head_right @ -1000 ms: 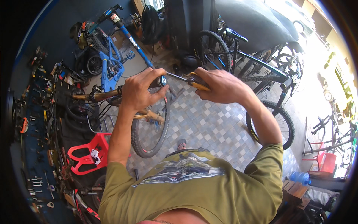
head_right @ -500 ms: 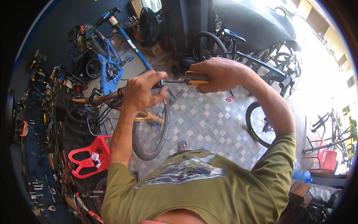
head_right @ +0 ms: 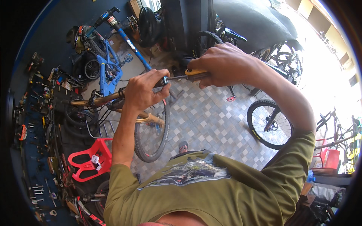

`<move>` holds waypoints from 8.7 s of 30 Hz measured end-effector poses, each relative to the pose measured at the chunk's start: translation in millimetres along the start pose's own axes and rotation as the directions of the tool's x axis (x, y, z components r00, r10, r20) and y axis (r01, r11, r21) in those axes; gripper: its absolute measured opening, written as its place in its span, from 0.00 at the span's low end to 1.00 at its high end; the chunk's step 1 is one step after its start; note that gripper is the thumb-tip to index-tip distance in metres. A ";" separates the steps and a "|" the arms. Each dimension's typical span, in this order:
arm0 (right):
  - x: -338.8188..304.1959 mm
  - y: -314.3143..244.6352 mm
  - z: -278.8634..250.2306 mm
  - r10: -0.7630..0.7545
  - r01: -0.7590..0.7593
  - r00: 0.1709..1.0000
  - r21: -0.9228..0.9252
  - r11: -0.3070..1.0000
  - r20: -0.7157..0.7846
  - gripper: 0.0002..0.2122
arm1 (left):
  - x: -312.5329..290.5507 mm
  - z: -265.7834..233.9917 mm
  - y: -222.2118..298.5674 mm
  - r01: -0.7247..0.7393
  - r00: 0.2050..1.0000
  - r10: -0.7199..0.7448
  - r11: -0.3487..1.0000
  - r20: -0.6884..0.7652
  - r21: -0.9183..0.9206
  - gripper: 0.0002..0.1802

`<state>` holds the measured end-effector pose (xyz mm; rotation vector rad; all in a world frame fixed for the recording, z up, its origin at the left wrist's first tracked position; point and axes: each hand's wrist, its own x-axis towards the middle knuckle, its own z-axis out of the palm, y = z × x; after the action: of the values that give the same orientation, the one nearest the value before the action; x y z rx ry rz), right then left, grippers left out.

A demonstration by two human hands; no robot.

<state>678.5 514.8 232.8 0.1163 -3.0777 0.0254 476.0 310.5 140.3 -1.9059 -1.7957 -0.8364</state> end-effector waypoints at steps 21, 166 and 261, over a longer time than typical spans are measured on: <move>-0.7 5.4 0.4 0.126 -0.191 0.957 0.239 0.952 0.260 0.26 | 7.4 3.1 -4.7 -0.023 1.000 0.023 0.999 0.020 0.036 0.17; 60.5 -24.2 95.4 0.002 0.255 0.878 0.472 0.844 -0.478 0.20 | -6.5 -3.1 -6.3 0.074 0.997 -0.073 0.997 0.029 -0.039 0.27; 34.2 2.9 119.9 0.161 0.200 0.873 0.640 0.742 -0.460 0.13 | 9.9 7.2 -6.3 0.003 1.000 -0.004 0.999 -0.023 -0.047 0.25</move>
<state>637.0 512.8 115.3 0.1452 -2.3940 1.0133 470.9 323.4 140.7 -1.9144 -1.7808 -0.9057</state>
